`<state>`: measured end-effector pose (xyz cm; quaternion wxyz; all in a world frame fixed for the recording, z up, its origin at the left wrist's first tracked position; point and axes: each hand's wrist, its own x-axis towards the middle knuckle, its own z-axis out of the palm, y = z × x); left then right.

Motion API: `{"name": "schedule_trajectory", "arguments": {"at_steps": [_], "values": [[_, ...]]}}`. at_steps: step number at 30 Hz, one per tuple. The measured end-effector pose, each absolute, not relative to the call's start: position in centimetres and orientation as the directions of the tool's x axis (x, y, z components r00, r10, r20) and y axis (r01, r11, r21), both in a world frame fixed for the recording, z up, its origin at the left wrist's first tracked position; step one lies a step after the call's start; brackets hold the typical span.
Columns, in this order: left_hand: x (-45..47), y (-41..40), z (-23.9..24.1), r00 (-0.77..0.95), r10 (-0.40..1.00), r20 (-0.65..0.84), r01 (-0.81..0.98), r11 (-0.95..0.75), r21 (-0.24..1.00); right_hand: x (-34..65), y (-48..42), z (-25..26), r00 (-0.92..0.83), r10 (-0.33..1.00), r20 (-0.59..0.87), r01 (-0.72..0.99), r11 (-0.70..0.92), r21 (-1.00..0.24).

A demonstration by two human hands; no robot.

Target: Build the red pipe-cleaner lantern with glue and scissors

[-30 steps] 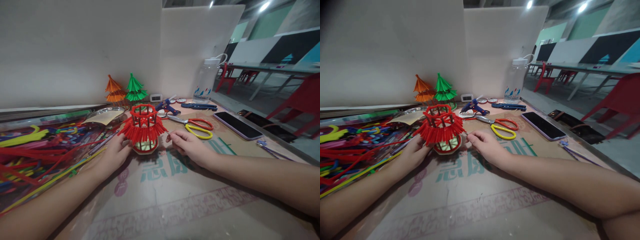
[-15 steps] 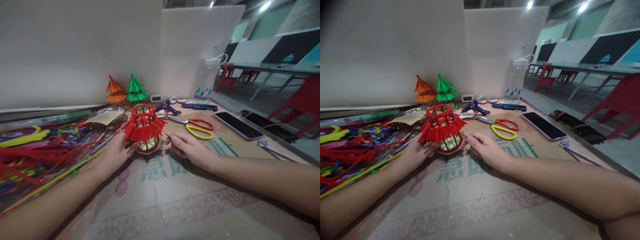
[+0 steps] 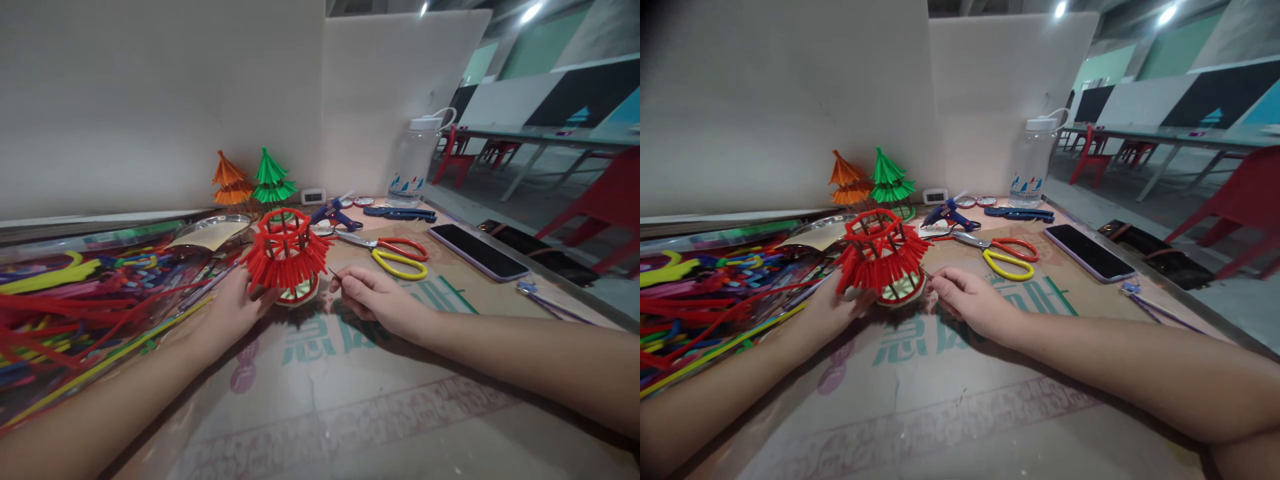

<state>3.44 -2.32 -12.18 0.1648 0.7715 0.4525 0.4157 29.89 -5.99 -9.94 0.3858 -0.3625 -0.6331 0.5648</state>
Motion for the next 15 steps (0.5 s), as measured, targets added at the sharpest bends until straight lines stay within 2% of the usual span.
{"name": "schedule_trajectory", "arguments": {"at_steps": [15], "values": [[3.25,-3.18,-11.75,0.285,0.790,0.544,0.587,-0.592,0.552,29.69,-6.25,-9.83,-0.472,0.880,0.056,-0.014,0.056,-0.998]]}}
